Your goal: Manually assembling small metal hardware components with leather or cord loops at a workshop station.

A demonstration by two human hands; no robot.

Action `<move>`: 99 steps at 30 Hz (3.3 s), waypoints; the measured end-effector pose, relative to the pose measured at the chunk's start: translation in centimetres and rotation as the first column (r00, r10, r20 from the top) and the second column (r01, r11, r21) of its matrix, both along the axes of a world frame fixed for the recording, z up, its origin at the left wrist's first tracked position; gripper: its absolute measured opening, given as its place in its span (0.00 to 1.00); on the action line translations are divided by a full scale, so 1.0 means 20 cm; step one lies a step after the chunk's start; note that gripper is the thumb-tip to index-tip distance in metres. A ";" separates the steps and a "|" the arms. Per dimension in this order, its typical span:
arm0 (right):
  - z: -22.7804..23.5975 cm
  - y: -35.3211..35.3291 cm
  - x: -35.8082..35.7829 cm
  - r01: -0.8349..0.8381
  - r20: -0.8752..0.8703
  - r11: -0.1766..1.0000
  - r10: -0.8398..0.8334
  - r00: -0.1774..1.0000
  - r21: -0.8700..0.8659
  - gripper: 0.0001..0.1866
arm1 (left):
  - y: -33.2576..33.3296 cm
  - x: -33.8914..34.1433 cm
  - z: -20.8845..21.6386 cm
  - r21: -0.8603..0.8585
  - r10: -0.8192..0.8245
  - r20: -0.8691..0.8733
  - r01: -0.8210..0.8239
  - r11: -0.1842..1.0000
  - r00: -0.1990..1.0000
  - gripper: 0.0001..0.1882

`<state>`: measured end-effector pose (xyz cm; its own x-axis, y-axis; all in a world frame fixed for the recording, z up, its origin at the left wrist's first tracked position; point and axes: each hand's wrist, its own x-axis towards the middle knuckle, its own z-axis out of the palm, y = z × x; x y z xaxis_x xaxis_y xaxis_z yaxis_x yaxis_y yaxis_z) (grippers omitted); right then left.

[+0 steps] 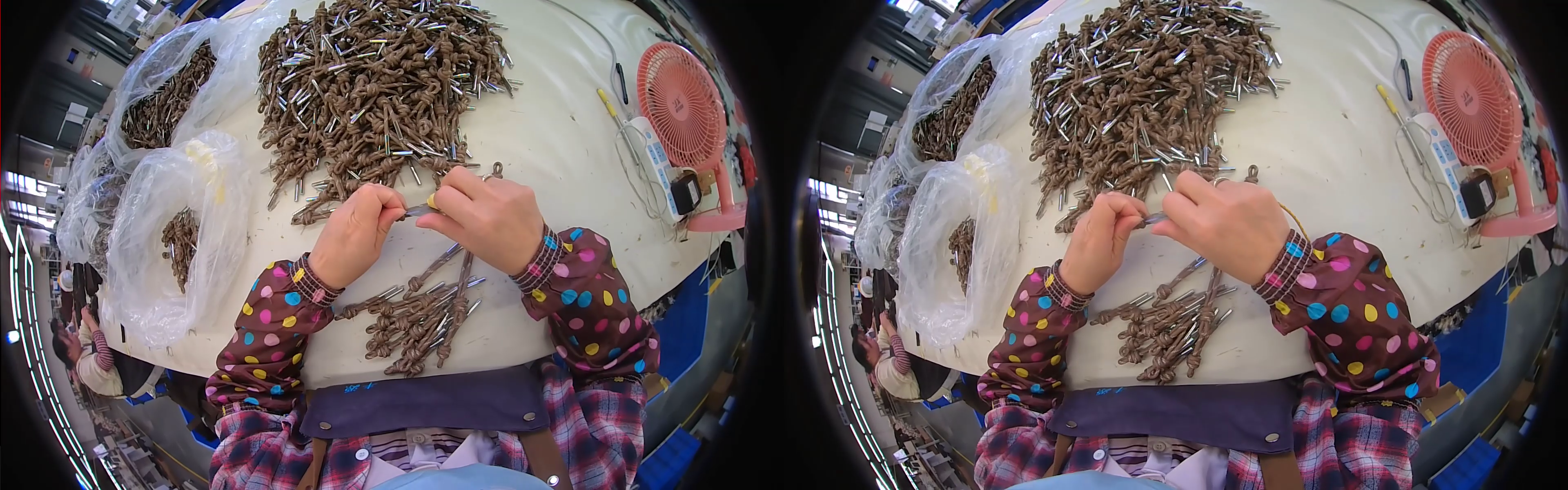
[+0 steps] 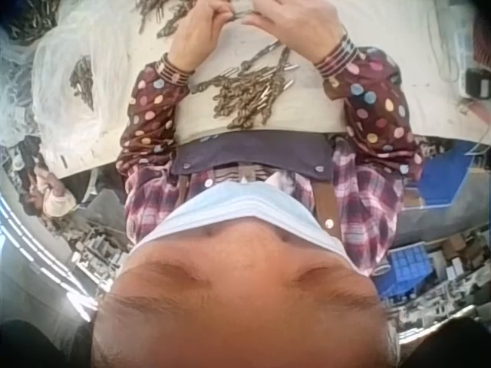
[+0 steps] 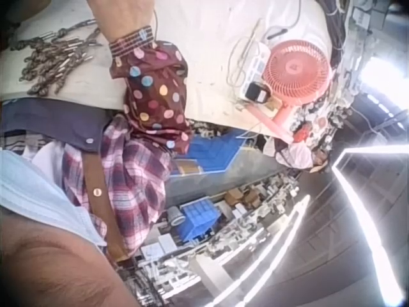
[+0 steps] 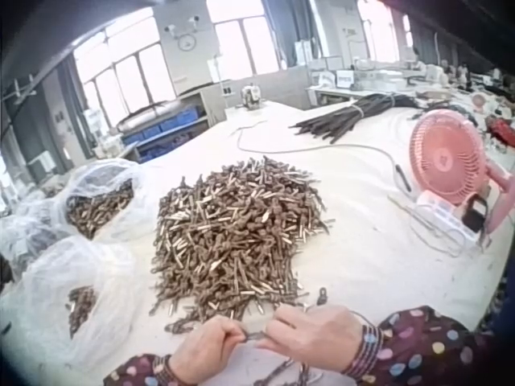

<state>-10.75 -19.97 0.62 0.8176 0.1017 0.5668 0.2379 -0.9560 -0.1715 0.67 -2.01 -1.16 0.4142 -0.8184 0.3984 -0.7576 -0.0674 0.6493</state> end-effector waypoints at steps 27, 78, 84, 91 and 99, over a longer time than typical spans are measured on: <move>0.00 0.00 0.00 -0.022 0.034 0.999 0.023 0.999 -0.033 0.14 | 0.00 0.00 -0.01 -0.019 -0.019 -0.011 0.019 1.000 1.000 0.07; -0.18 -0.08 0.20 0.127 -0.349 0.857 0.064 0.935 0.499 0.15 | 0.06 0.16 0.04 -0.094 0.147 -0.600 -0.251 0.963 0.787 0.04; -0.06 -0.13 0.14 0.205 -0.280 0.572 0.044 0.959 0.794 0.13 | 0.08 0.11 0.11 -0.231 -0.135 -0.929 -0.256 0.939 0.344 0.05; 0.07 0.01 0.07 0.191 -0.314 0.438 0.228 0.922 0.878 0.12 | 0.03 0.02 0.12 -0.206 -0.181 -0.970 -0.162 0.965 0.160 0.07; 0.06 0.04 0.07 -0.161 0.044 0.731 0.177 0.983 0.662 0.19 | 0.04 0.04 0.12 0.013 0.009 -0.966 0.016 1.000 0.259 0.11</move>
